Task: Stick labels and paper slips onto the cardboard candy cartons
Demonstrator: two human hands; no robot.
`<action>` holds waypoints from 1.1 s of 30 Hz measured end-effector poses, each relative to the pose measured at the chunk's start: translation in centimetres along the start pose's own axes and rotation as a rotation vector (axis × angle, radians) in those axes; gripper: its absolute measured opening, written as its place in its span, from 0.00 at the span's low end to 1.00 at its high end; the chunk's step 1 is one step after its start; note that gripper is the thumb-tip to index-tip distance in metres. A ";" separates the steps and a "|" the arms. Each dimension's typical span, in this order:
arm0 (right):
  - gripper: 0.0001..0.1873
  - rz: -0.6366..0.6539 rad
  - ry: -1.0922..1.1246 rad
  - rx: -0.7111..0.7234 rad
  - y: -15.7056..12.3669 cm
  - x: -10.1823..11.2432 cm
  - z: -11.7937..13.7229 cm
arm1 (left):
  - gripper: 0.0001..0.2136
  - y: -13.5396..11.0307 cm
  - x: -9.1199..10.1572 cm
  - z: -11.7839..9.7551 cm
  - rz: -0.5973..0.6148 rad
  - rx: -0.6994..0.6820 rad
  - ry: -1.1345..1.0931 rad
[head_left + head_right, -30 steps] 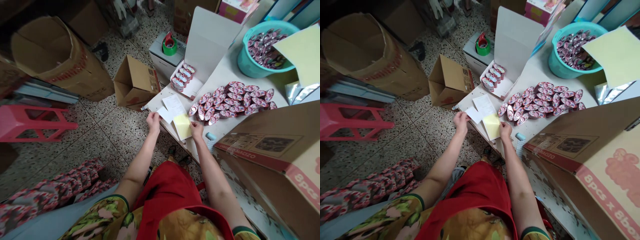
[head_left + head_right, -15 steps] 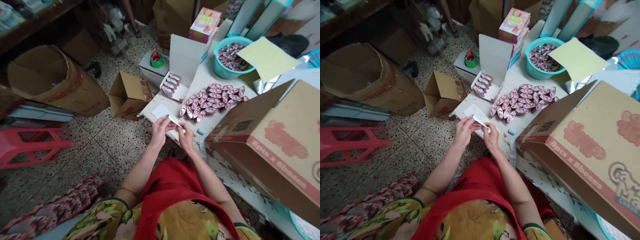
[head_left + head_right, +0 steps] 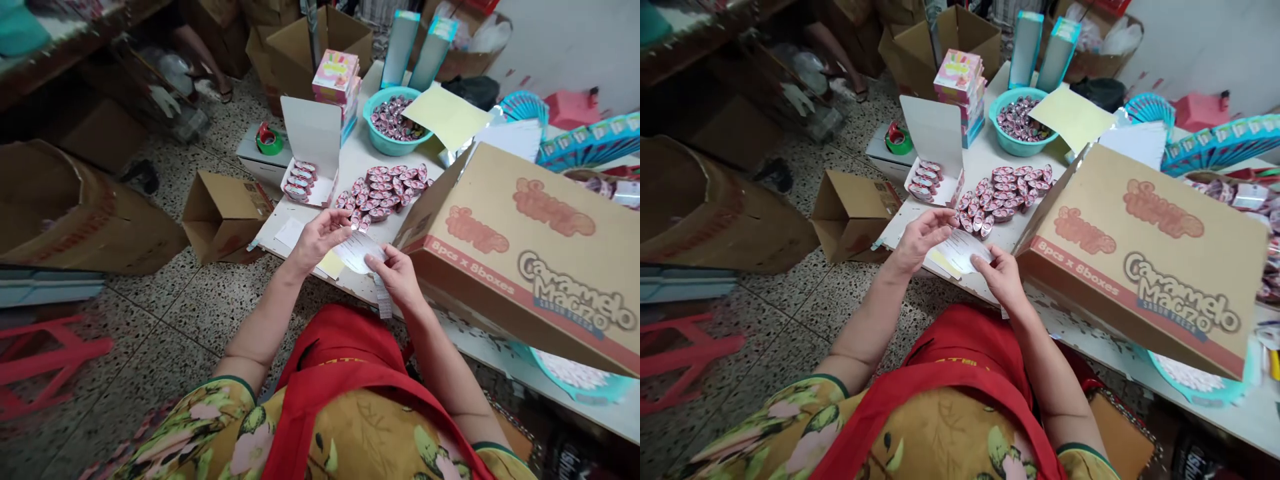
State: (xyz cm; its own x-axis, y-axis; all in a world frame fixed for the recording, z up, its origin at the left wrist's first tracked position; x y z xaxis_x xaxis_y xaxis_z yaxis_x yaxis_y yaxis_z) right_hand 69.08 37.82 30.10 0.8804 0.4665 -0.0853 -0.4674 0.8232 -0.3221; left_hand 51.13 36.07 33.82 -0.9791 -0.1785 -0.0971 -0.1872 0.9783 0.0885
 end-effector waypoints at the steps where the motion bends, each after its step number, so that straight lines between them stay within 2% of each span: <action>1: 0.22 -0.002 -0.006 0.022 -0.5 0.4 0.2 | 0.19 0.2 -1.0 -0.3 0.045 -0.005 0.029; 3: 0.25 -0.024 -0.006 0.082 -1.6 1.4 0.8 | 0.13 0.4 -2.6 -0.9 0.064 -0.022 0.090; 6: 0.36 -0.074 0.090 0.141 -3.6 3.1 1.8 | 0.10 0.4 -4.2 -2.0 -0.064 -0.061 0.129; 8: 0.31 -0.117 0.159 0.158 -5.2 4.7 2.7 | 0.09 0.0 -5.7 -3.0 -0.145 -0.085 0.121; 11: 0.16 -0.236 0.136 0.208 -8.4 8.0 4.1 | 0.08 -1.4 -9.5 -4.3 -0.200 -0.124 0.091; 13: 0.15 -0.344 0.076 0.247 -11.1 11.1 4.6 | 0.09 -2.6 -12.6 -4.6 -0.208 -0.134 0.070; 15: 0.15 -0.446 0.002 0.269 -14.1 14.6 4.6 | 0.13 -3.5 -16.3 -4.1 -0.165 -0.101 0.051; 19: 0.12 -0.610 -0.160 0.229 -20.4 21.7 3.5 | 0.09 -4.8 -24.8 -1.7 0.073 0.046 0.090; 22: 0.12 -0.730 -0.215 0.164 -24.0 27.0 2.3 | 0.08 -5.0 -31.0 -0.4 0.246 0.107 0.153; 24: 0.13 -0.764 -0.208 0.120 -25.0 30.2 1.6 | 0.08 -4.5 -34.6 0.1 0.303 0.096 0.200; 27: 0.15 -0.778 -0.184 0.088 -25.1 34.5 0.7 | 0.07 -3.1 -38.8 0.3 0.326 0.016 0.322; 30: 0.15 -0.784 -0.175 0.097 -24.5 37.9 0.2 | 0.08 -1.7 -41.8 0.5 0.331 -0.075 0.456; 33: 0.15 -0.766 -0.126 0.121 -23.2 40.4 -0.4 | 0.09 -0.5 -43.9 1.3 0.328 -0.085 0.565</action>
State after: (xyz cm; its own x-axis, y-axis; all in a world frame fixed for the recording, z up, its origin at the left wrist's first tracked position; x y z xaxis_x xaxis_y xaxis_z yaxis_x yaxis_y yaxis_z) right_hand 115.54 37.42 33.77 0.9487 -0.2177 0.2292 0.2539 0.9567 -0.1421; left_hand 94.27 43.59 36.78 -0.8730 0.0774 0.4815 0.1454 0.9837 0.1055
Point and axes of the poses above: each hand's wrist, its own y-axis towards the middle knuckle, its own x-axis out of the back of the hand, z = x × y, the point moved 6 cm from there along y, towards the middle knuckle, and after that the axes turned 5 degrees about -x, right-handed, at the moved point
